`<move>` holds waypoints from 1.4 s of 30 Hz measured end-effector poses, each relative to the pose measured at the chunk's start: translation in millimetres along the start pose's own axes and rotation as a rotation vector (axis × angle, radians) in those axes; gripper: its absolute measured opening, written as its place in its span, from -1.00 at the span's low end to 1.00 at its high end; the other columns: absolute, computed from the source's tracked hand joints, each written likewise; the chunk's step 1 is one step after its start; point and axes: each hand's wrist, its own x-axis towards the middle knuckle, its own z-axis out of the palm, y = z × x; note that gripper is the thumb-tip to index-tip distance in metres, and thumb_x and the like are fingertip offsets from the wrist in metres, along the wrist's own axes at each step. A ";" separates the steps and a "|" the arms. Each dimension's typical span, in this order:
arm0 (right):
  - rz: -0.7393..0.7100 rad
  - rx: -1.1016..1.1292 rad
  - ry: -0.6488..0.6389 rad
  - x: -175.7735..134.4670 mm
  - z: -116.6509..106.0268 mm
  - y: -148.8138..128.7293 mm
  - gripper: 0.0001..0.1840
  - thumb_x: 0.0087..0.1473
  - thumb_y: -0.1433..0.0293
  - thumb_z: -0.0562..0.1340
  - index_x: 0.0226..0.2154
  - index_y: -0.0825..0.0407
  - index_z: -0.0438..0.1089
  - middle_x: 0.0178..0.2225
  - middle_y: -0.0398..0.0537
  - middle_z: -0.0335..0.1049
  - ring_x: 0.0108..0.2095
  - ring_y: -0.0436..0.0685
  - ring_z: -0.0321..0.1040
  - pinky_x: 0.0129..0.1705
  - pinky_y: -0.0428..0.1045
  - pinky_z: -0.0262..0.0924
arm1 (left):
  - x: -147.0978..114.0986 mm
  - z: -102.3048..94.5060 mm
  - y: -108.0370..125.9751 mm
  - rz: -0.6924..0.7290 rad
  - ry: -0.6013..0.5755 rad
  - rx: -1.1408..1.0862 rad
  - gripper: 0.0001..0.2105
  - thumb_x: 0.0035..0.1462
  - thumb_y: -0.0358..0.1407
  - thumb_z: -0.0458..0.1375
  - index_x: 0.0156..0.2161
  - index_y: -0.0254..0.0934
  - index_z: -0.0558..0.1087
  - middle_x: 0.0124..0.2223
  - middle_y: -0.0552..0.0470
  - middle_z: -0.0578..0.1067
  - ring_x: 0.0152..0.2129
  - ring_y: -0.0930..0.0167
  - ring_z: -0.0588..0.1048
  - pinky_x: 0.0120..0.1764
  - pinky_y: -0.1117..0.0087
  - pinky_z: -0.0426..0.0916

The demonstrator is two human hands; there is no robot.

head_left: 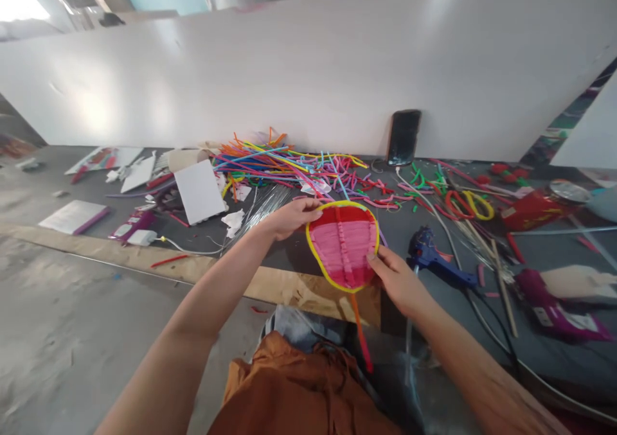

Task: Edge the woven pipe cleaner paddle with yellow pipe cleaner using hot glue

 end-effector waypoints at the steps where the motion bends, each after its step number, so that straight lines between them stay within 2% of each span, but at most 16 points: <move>1: -0.008 -0.020 -0.003 -2.0 -1.4 -0.3 -0.61 0.08 0.09 0.16 -0.19 0.05 0.38 -0.35 -0.09 0.46 -0.32 0.10 0.35 -0.20 0.03 0.28 | -4.2 -2.2 -1.1 0.009 -0.003 -0.006 -0.59 0.06 -0.06 0.20 -0.07 -0.29 0.39 -0.25 0.03 0.47 -0.41 0.49 0.42 -0.33 0.46 0.31; 4: -0.048 -0.145 -0.026 -11.1 -1.3 -2.2 -0.65 0.09 0.12 0.15 -0.24 0.05 0.39 -0.29 -0.06 0.46 -0.23 0.13 0.36 -0.11 0.04 0.25 | -8.7 -5.7 -2.9 0.042 -0.017 -0.021 -0.58 0.05 -0.04 0.22 -0.07 -0.29 0.41 -0.13 -0.01 0.47 -0.24 0.45 0.41 -0.17 0.43 0.28; 6: -0.073 -0.260 -0.050 -18.1 2.3 -3.3 -0.66 0.12 0.14 0.10 -0.23 0.05 0.37 -0.28 -0.04 0.46 -0.24 0.13 0.37 -0.11 0.03 0.25 | -6.2 -3.6 -3.4 0.045 -0.057 -0.033 -0.60 0.03 -0.06 0.24 -0.11 -0.31 0.44 -0.12 -0.02 0.49 -0.20 0.43 0.41 -0.12 0.41 0.26; 9: -0.080 -0.357 -0.083 -26.4 8.8 -2.9 -0.66 0.17 0.16 0.05 -0.19 0.05 0.35 -0.24 -0.01 0.46 -0.24 0.11 0.37 -0.12 0.01 0.26 | -0.4 3.2 -4.5 0.021 -0.150 -0.056 -0.64 0.01 -0.10 0.26 -0.17 -0.34 0.48 -0.23 -0.01 0.53 -0.29 0.43 0.45 -0.15 0.40 0.28; 14: -0.044 -0.379 -0.107 -30.3 14.1 3.5 -0.65 0.20 0.17 0.02 -0.14 0.05 0.33 -0.20 0.00 0.45 -0.22 0.10 0.36 -0.10 0.00 0.25 | 3.7 9.6 -7.5 -0.009 -0.265 -0.071 -0.72 0.02 -0.14 0.24 -0.25 -0.34 0.48 -0.33 0.05 0.52 -0.44 0.49 0.44 -0.30 0.46 0.31; 18: -0.025 -0.388 -0.112 -27.9 16.1 5.1 -0.66 0.21 0.19 0.03 -0.15 0.06 0.34 -0.20 -0.01 0.45 -0.22 0.10 0.36 -0.11 0.00 0.25 | 4.6 11.4 -8.3 -0.002 -0.233 0.019 -0.77 0.03 -0.16 0.21 -0.31 -0.33 0.46 -0.43 0.10 0.47 -0.54 0.52 0.39 -0.43 0.50 0.26; 22: -0.008 -0.353 -0.119 -25.7 18.9 2.5 -0.69 0.21 0.21 0.04 -0.15 0.04 0.35 -0.21 -0.03 0.46 -0.24 0.10 0.37 -0.15 -0.02 0.26 | 7.1 13.2 -9.8 0.027 -0.173 0.036 -0.82 0.02 -0.20 0.20 -0.39 -0.30 0.46 -0.47 0.12 0.46 -0.55 0.52 0.38 -0.43 0.49 0.25; 27: 0.045 -0.346 -0.139 -24.7 19.8 2.3 -0.67 0.21 0.18 0.03 -0.17 0.04 0.34 -0.25 -0.03 0.46 -0.28 0.10 0.36 -0.19 -0.03 0.26 | 10.7 12.6 -14.9 0.033 -0.160 -0.033 -0.88 -0.02 -0.27 0.21 -0.44 -0.30 0.46 -0.50 0.15 0.45 -0.55 0.54 0.38 -0.40 0.50 0.25; 30: 0.044 -0.348 -0.146 -24.8 19.5 1.4 -0.66 0.21 0.17 0.03 -0.16 0.04 0.34 -0.26 -0.03 0.46 -0.29 0.09 0.36 -0.19 -0.02 0.26 | 11.8 12.2 -17.7 0.012 -0.171 -0.033 -0.86 -0.01 -0.24 0.22 -0.41 -0.30 0.48 -0.49 0.14 0.47 -0.54 0.53 0.40 -0.39 0.49 0.27; 33: 0.045 -0.336 -0.155 -24.3 19.7 -1.6 -0.65 0.22 0.17 0.01 -0.17 0.04 0.34 -0.27 -0.05 0.45 -0.30 0.08 0.36 -0.20 -0.04 0.26 | 13.6 10.5 -20.0 -0.018 -0.184 -0.050 -0.79 0.00 -0.18 0.23 -0.31 -0.29 0.51 -0.39 0.08 0.52 -0.48 0.50 0.44 -0.35 0.47 0.30; 35: 0.050 -0.346 -0.159 -23.1 19.2 -2.6 -0.64 0.22 0.16 0.01 -0.17 0.04 0.35 -0.28 -0.05 0.46 -0.31 0.08 0.36 -0.22 -0.05 0.26 | 15.7 7.7 -21.5 -0.007 -0.126 -0.073 -0.75 0.01 -0.15 0.24 -0.26 -0.29 0.51 -0.31 0.04 0.54 -0.41 0.49 0.45 -0.29 0.46 0.31; 37: 0.047 -0.364 -0.150 -21.5 17.1 -1.4 -0.63 0.21 0.15 0.01 -0.17 0.05 0.36 -0.27 -0.05 0.47 -0.29 0.09 0.38 -0.20 -0.04 0.27 | 17.6 3.7 -22.7 0.026 -0.001 -0.107 -0.73 0.03 -0.11 0.22 -0.29 -0.30 0.50 -0.30 0.02 0.54 -0.40 0.50 0.44 -0.27 0.47 0.30; 39: 0.052 -0.388 -0.130 -20.4 12.4 1.4 -0.62 0.20 0.14 0.02 -0.14 0.04 0.35 -0.25 -0.04 0.48 -0.27 0.10 0.40 -0.18 -0.02 0.28 | 17.7 -0.2 -23.0 0.061 0.134 -0.142 -0.68 0.06 -0.04 0.18 -0.42 -0.32 0.44 -0.41 0.05 0.49 -0.47 0.53 0.39 -0.33 0.49 0.27; 42: 0.132 -0.457 -0.124 -20.8 -0.2 3.9 -0.55 0.17 0.08 0.03 -0.06 0.03 0.32 -0.35 -0.07 0.52 -0.43 0.10 0.45 -0.31 0.00 0.32 | 11.8 -2.7 -21.4 0.103 0.266 -0.153 -0.62 0.05 -0.03 0.19 -0.56 -0.30 0.30 -0.56 0.12 0.35 -0.60 0.57 0.27 -0.45 0.51 0.19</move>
